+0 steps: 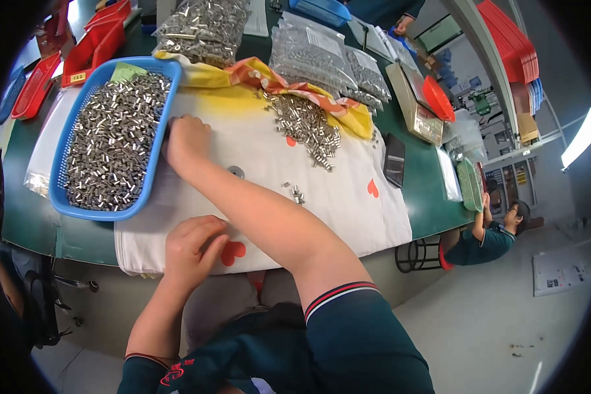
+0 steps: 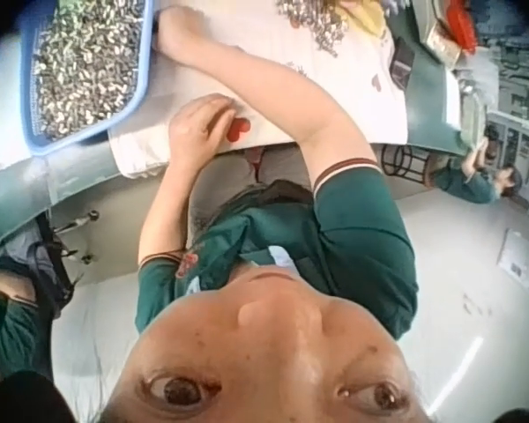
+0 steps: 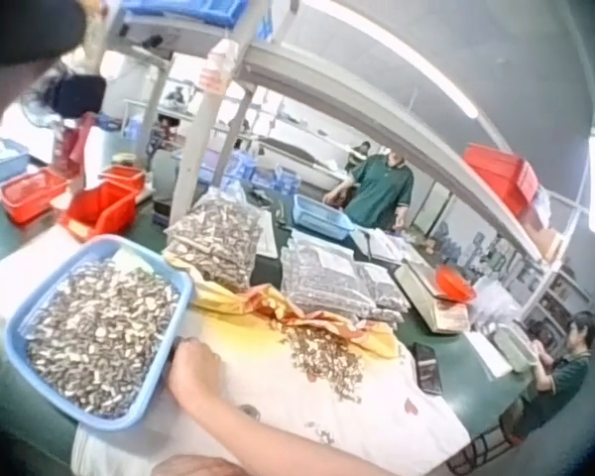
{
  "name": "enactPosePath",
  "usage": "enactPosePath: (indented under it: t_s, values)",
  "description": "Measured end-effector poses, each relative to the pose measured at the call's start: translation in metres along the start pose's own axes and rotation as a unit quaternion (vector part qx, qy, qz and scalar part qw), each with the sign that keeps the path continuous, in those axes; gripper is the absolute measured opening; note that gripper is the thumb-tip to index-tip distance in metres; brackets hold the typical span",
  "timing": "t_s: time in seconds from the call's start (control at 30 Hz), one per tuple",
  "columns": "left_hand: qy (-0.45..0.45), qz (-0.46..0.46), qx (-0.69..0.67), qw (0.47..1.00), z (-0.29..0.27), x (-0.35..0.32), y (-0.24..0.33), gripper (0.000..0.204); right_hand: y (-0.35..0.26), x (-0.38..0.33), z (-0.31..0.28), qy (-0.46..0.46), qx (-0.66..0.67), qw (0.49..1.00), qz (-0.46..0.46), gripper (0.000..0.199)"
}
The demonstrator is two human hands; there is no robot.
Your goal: Assembling and sorting small metal components at a factory workstation.
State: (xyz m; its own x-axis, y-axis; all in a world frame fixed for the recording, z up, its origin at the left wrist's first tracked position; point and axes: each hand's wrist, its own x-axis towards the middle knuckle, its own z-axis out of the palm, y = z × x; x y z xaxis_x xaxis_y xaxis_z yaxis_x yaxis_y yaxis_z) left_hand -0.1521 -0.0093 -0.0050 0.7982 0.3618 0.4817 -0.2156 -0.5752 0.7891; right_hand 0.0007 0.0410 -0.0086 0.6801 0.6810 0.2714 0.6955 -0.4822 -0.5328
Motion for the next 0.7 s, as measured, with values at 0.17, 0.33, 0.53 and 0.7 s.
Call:
enactPosePath:
  t_s: [0.17, 0.33, 0.53, 0.7]
  values:
    - [0.028, -0.001, -0.003, 1.000, -0.002, -0.005, 0.000, 0.012, 0.016, -0.010, -0.026, -0.036, -0.005, 0.997, -0.066, 0.011]
    - [0.026, 0.011, -0.011, 1.000, 0.002, 0.003, 0.004, 0.012, -0.016, 0.019, -0.100, -0.029, 0.101, 0.988, -0.117, 0.031]
    - [0.061, 0.000, -0.038, 0.997, -0.004, -0.005, 0.000, 0.012, -0.024, 0.010, -0.153, -0.080, 0.119, 0.972, -0.185, 0.036]
    - [-0.012, -0.025, -0.194, 0.981, 0.001, -0.047, 0.028, 0.009, 0.098, -0.084, -0.177, -0.153, -0.057, 0.987, 0.006, 0.030]
